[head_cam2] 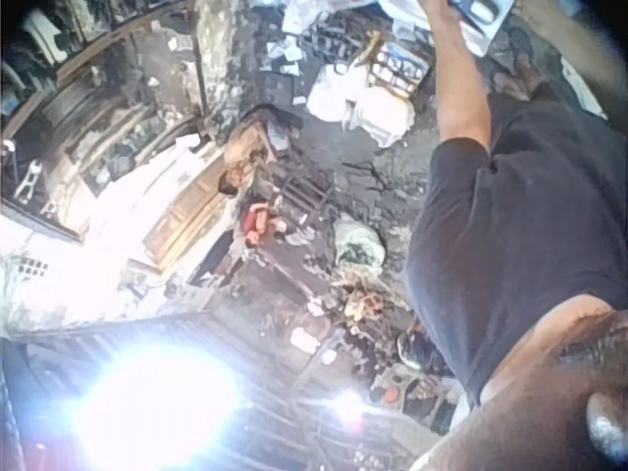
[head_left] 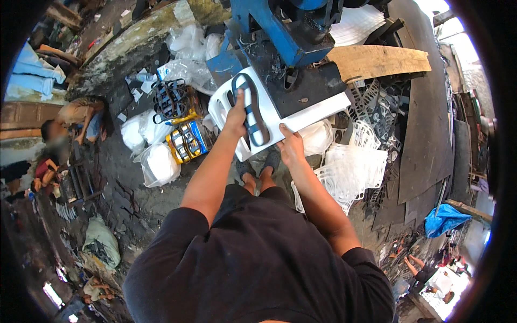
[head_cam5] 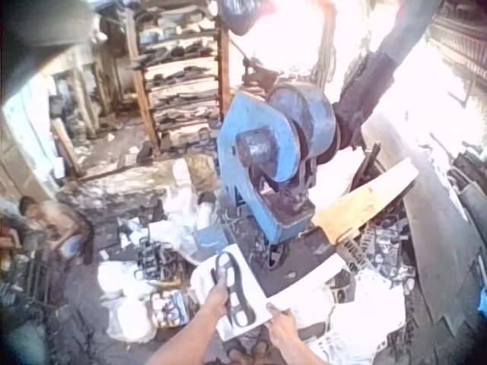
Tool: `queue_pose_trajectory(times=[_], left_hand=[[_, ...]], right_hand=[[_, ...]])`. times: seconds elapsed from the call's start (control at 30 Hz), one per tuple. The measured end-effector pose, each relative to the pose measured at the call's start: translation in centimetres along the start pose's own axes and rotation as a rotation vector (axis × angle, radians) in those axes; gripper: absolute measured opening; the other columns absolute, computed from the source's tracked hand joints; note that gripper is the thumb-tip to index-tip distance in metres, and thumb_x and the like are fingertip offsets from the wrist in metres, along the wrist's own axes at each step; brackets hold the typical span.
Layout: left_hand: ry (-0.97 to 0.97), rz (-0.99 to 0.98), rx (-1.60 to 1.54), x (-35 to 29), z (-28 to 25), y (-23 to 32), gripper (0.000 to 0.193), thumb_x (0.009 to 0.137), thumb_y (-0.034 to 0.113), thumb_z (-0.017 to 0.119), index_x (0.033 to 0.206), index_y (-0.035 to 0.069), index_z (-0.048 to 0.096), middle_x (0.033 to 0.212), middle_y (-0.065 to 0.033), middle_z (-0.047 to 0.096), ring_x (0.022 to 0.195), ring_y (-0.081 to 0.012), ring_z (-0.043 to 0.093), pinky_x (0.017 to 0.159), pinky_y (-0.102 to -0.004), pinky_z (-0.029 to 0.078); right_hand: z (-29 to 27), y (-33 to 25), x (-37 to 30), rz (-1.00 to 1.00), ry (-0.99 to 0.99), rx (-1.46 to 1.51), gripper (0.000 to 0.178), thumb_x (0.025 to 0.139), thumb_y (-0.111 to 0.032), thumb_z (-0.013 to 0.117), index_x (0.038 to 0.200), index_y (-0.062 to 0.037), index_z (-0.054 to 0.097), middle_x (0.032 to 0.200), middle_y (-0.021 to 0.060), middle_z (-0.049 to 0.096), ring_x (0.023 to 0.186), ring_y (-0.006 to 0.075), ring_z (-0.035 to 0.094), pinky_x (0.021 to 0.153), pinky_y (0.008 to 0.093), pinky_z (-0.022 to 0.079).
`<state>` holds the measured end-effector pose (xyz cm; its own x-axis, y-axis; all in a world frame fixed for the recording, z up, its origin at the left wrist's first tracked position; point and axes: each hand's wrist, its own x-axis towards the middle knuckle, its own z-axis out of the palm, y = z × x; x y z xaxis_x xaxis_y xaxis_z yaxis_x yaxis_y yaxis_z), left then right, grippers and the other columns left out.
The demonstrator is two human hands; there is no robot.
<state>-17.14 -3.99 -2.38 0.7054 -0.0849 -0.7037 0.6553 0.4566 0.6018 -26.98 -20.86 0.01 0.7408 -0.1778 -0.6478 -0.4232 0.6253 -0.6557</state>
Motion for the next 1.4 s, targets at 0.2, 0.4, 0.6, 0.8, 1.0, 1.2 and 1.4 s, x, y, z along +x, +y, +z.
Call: queue_pose_trajectory(times=[0.2, 0.4, 0.6, 0.8, 1.0, 1.2, 1.4], left_hand=[[-0.369, 0.087, -0.158, -2.6, -2.6, 2.5, 0.05, 0.097, 0.056, 0.048, 0.096, 0.007, 0.058, 0.074, -0.0055, 0.056, 0.067, -0.0172, 0.056, 0.062, -0.0319, 0.048], [-0.243, 0.129, 0.088, -4.7, 0.8, 3.2, 0.085, 0.089, 0.077, 0.035, 0.131, 0.006, 0.053, 0.111, -0.0118, 0.065, 0.093, -0.0232, 0.066, 0.076, -0.0384, 0.057], [-0.186, 0.213, -0.132, -2.9, 2.6, 2.3, 0.069, 0.091, 0.069, 0.047, 0.112, 0.004, 0.058, 0.093, -0.0083, 0.067, 0.08, -0.0227, 0.067, 0.069, -0.0337, 0.055], [0.004, 0.178, -0.02, 1.9, 1.6, 0.9, 0.062, 0.082, 0.067, 0.066, 0.093, 0.007, 0.053, 0.072, 0.0003, 0.049, 0.063, -0.0146, 0.051, 0.063, -0.0274, 0.043], [0.325, 0.761, 0.678, -3.8, 0.1, -0.9, 0.1, 0.073, 0.051, 0.082, 0.136, -0.011, 0.036, 0.128, -0.0213, 0.049, 0.113, -0.0307, 0.051, 0.097, -0.0416, 0.042], [-0.509, 1.038, 0.916, -14.3, 7.1, -4.4, 0.118, 0.061, 0.02, 0.093, 0.15, 0.003, 0.017, 0.142, -0.0244, 0.039, 0.133, -0.0368, 0.041, 0.109, -0.0436, 0.037], [-0.425, 1.166, 1.143, -12.3, 7.8, -9.1, 0.099, 0.068, 0.012, 0.082, 0.146, -0.001, 0.023, 0.14, -0.026, 0.041, 0.128, -0.0442, 0.044, 0.107, -0.0475, 0.038]], right_hand=[[0.3, -1.4, 0.8, -0.158, 0.321, -0.298, 0.044, 0.092, -0.024, 0.069, 0.117, 0.0032, 0.046, 0.108, 0.0126, 0.056, 0.097, 0.0218, 0.056, 0.086, 0.0347, 0.046], [10.0, -7.1, -2.8, -0.897, -0.083, -0.721, 0.077, 0.078, -0.03, 0.084, 0.132, 0.0034, 0.041, 0.118, 0.0179, 0.05, 0.104, 0.0229, 0.054, 0.088, 0.0321, 0.047], [12.8, -11.9, -2.9, -0.949, -0.062, -1.266, 0.039, 0.088, -0.021, 0.069, 0.122, -0.0081, 0.058, 0.092, 0.0182, 0.068, 0.081, 0.0324, 0.068, 0.077, 0.0412, 0.052], [9.0, -13.9, -8.7, -0.921, -0.083, -0.943, 0.041, 0.086, -0.013, 0.07, 0.123, -0.0077, 0.055, 0.099, 0.0167, 0.068, 0.08, 0.0261, 0.067, 0.072, 0.0359, 0.052], [2.8, -14.2, -11.5, -0.851, 0.114, -0.897, 0.037, 0.088, -0.008, 0.069, 0.123, -0.0078, 0.055, 0.104, 0.0144, 0.069, 0.089, 0.0213, 0.066, 0.076, 0.0325, 0.052], [0.3, -10.1, -11.0, -0.737, 0.104, -0.854, 0.034, 0.087, -0.006, 0.066, 0.119, -0.007, 0.054, 0.099, 0.0195, 0.069, 0.09, 0.03, 0.069, 0.078, 0.0379, 0.052], [-3.6, -8.9, -7.6, -0.524, 0.275, -0.92, 0.036, 0.076, 0.006, 0.047, 0.109, -0.0065, 0.055, 0.098, 0.0306, 0.064, 0.098, 0.0466, 0.063, 0.085, 0.0496, 0.047]])
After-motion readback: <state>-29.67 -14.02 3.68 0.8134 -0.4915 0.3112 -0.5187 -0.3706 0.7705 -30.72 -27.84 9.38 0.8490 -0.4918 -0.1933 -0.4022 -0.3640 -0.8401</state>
